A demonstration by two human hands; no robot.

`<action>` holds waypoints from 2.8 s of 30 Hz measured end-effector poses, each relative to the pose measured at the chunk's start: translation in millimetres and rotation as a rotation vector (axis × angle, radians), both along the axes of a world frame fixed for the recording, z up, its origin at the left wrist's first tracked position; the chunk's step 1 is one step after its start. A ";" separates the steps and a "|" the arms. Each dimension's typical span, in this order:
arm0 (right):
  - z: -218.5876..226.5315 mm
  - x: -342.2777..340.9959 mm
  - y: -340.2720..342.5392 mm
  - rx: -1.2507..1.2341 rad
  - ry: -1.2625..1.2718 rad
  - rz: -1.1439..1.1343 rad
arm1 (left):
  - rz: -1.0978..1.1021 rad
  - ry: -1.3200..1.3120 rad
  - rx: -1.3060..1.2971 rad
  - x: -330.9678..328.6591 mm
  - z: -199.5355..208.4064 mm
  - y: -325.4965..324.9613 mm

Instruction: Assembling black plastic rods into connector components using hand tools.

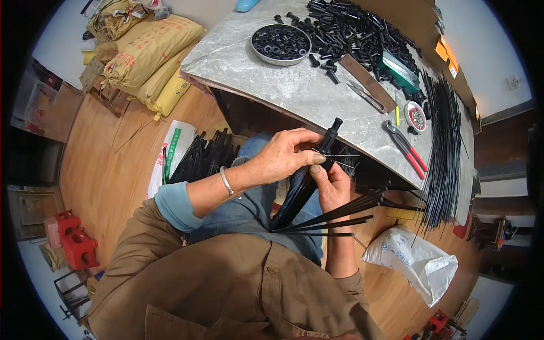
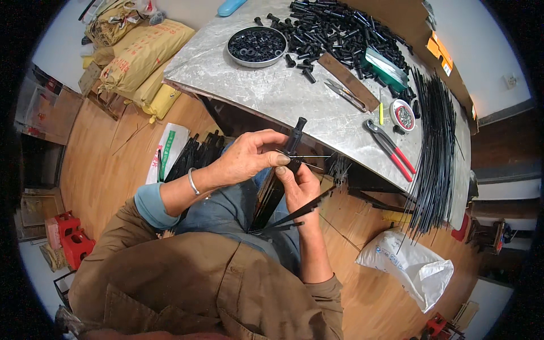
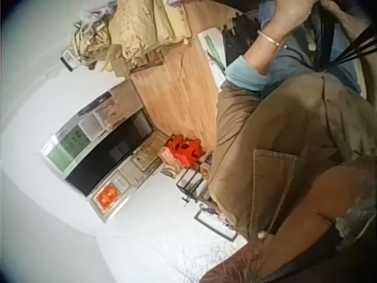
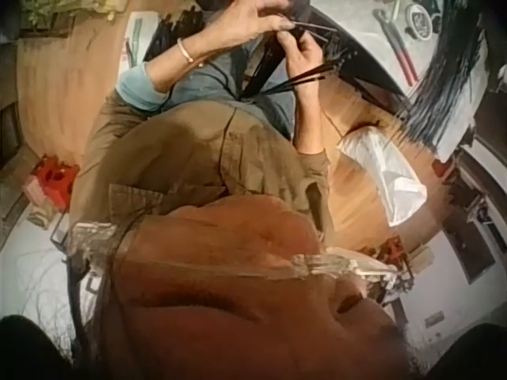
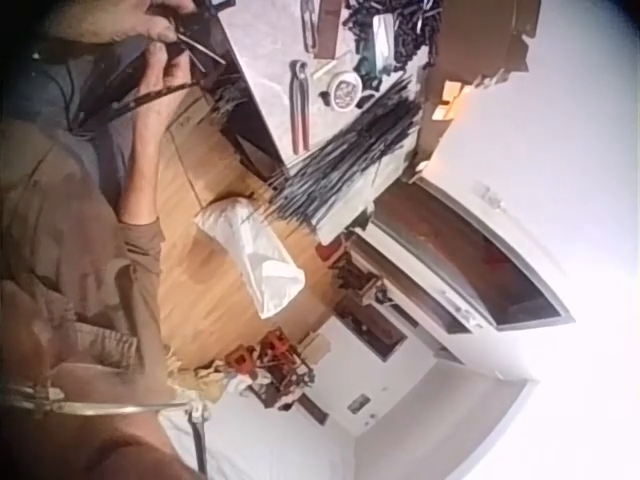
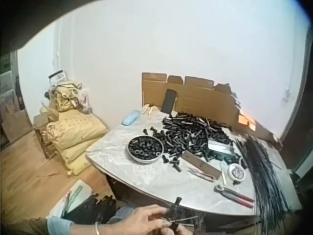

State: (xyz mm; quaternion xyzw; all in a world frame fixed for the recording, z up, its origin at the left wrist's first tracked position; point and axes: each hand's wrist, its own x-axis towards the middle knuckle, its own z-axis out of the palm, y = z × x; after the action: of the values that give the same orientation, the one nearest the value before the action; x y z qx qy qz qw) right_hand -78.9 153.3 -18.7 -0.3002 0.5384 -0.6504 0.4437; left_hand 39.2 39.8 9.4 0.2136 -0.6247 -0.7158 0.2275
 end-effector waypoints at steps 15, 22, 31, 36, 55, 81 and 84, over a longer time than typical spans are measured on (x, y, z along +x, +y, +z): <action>11.5 -25.8 -0.6 0.195 0.252 0.214 | 0.058 0.107 0.272 -4.7 -8.7 15.5; 7.7 -28.4 -1.4 0.137 0.018 0.241 | 0.126 0.158 0.253 -7.2 -17.3 23.2; 3.0 -32.9 -2.9 0.167 -0.091 0.301 | 0.079 0.254 0.246 -12.5 -31.4 19.2; 5.7 -21.6 2.4 0.162 0.133 0.141 | 0.131 0.218 0.240 -16.0 -33.5 22.5; -33.5 -33.9 10.2 0.059 -0.475 0.381 | -0.063 0.238 0.211 -14.9 -25.3 27.3; 4.7 -18.6 10.6 0.093 -0.140 0.139 | 0.025 0.174 0.357 -13.1 -19.1 23.0; 6.4 -17.1 12.6 0.105 -0.239 0.164 | -0.003 0.242 0.417 -12.5 -22.1 23.1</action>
State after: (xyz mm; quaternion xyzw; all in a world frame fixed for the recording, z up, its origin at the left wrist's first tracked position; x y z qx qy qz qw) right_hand -96.0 165.9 -12.3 -0.2402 0.4888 -0.6139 0.5714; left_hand 26.7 62.8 -12.7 0.1676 -0.4320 -0.8499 0.2508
